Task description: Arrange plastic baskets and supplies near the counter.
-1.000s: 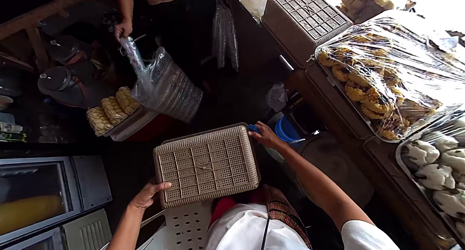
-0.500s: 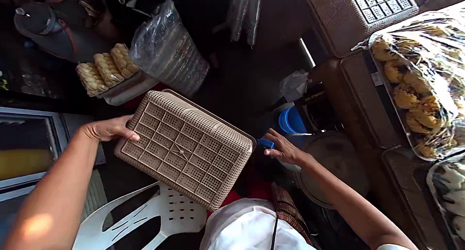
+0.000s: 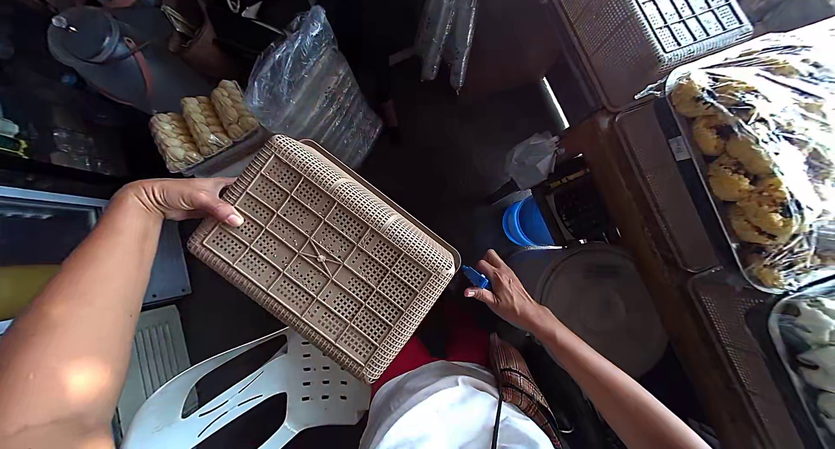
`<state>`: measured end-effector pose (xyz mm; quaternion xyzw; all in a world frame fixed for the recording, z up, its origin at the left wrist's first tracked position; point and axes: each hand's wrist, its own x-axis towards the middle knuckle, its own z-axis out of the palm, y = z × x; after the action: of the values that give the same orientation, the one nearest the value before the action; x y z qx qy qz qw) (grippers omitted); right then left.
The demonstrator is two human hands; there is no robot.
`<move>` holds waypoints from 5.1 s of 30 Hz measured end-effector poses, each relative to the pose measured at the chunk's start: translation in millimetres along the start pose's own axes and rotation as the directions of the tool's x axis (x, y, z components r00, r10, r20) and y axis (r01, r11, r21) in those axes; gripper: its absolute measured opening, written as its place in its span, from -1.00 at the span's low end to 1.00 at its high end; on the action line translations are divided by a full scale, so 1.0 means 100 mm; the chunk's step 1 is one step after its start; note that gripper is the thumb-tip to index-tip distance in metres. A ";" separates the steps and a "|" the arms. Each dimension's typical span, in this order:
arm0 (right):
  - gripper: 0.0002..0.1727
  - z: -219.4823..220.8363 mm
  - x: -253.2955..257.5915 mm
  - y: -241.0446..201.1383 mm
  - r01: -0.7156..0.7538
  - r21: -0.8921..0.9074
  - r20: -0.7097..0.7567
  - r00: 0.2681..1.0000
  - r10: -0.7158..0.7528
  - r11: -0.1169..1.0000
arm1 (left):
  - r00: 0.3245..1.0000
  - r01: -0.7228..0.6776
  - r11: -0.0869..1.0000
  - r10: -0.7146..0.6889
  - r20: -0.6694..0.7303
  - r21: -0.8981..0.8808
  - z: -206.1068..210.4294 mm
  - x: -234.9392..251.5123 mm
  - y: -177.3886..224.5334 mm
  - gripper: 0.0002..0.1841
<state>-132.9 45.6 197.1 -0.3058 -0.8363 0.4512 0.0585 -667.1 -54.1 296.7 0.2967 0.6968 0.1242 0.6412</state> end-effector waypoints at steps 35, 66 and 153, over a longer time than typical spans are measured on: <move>-0.02 -0.38 0.26 0.00 0.202 -0.099 0.231 0.957 -0.175 0.974 | 0.999 0.010 0.995 -0.016 0.052 0.098 0.24 0.11 0.52 0.27; -0.04 -0.32 0.48 -0.07 0.218 -0.058 0.173 0.963 -0.205 0.974 | 0.997 0.002 0.983 -0.015 0.071 0.185 0.36 0.17 0.58 0.24; -0.45 -0.18 1.94 -0.38 -0.064 0.155 0.266 0.964 0.021 0.986 | 0.958 -0.081 0.894 -0.052 0.283 0.440 0.54 0.58 0.76 0.22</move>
<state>-300.0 152.1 203.2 -0.2554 -0.7904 0.5555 -0.0384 -596.0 28.4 283.4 0.4561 0.6038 -0.0789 0.6490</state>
